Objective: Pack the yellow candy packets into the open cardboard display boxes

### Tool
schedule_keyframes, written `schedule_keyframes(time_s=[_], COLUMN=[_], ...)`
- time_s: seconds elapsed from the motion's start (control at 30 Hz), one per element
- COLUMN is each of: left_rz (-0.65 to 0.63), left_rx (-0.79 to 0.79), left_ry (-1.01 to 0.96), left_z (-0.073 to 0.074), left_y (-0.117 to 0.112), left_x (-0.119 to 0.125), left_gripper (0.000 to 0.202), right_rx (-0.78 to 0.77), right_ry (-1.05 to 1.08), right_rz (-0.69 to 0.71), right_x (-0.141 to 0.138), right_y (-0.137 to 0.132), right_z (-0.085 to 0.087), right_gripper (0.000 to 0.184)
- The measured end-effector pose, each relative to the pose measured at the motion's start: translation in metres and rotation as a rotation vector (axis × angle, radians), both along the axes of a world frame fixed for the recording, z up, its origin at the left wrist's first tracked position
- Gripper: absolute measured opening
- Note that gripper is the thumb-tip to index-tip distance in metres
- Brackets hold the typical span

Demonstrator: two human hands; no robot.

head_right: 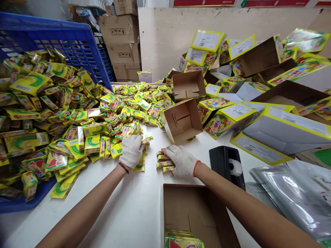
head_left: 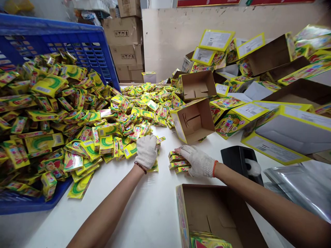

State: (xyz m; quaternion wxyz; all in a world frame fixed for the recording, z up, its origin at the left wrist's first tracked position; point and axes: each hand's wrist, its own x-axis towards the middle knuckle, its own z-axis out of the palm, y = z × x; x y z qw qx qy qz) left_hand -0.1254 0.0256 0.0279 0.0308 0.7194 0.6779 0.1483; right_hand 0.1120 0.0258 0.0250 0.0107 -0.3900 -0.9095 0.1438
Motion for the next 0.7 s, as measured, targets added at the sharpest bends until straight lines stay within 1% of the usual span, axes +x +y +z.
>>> schedule_keyframes(time_s=[0.07, 0.13, 0.2, 0.27, 0.33, 0.4, 0.5, 0.6, 0.67, 0.7], left_rz=[-0.069, -0.083, -0.051, 0.014, 0.076, 0.123, 0.162, 0.179, 0.171, 0.167], left_rx=[0.055, 0.028, -0.039, -0.097, -0.115, -0.116, -0.101, -0.106, -0.120, -0.125], left_ry=[-0.205, -0.479, -0.708, -0.838, -0.895, -0.954, -1.021, -1.062, -1.073, -1.070], left_z=[-0.003, -0.010, -0.021, -0.037, -0.053, -0.066, -0.078, -0.079, -0.074, -0.070], left_y=[-0.002, -0.001, 0.002, 0.003, 0.002, 0.000, -0.001, 0.005, 0.012, 0.014], left_x=[0.012, 0.029, 0.050, 0.068, 0.081, 0.089, 0.096, 0.099, 0.099, 0.097], left_gripper=[0.017, 0.016, 0.016, 0.017, 0.020, 0.023, 0.033, 0.042, 0.044, 0.043], right_rx=[-0.056, -0.123, -0.175, -0.214, -0.225, -0.189, -0.106, -0.058, -0.038, -0.032], right_ry=[0.065, 0.155, 0.252, 0.313, 0.328, 0.312, 0.265, 0.244, 0.255, 0.257], right_rz=[-0.058, -0.139, -0.222, -0.279, -0.293, -0.258, -0.165, -0.132, -0.144, -0.161], right_x=[0.010, 0.018, 0.022, 0.024, 0.024, 0.024, 0.024, 0.019, 0.013, 0.009], right_y=[0.000, -0.001, -0.004, -0.007, -0.008, -0.006, 0.000, 0.005, 0.007, 0.008], right_z=[-0.008, -0.016, -0.025, -0.033, -0.041, -0.046, -0.050, -0.050, -0.046, -0.041], right_gripper=[0.089, 0.096, 0.110, 0.119, 0.121, 0.122, 0.118, 0.106, 0.095, 0.089])
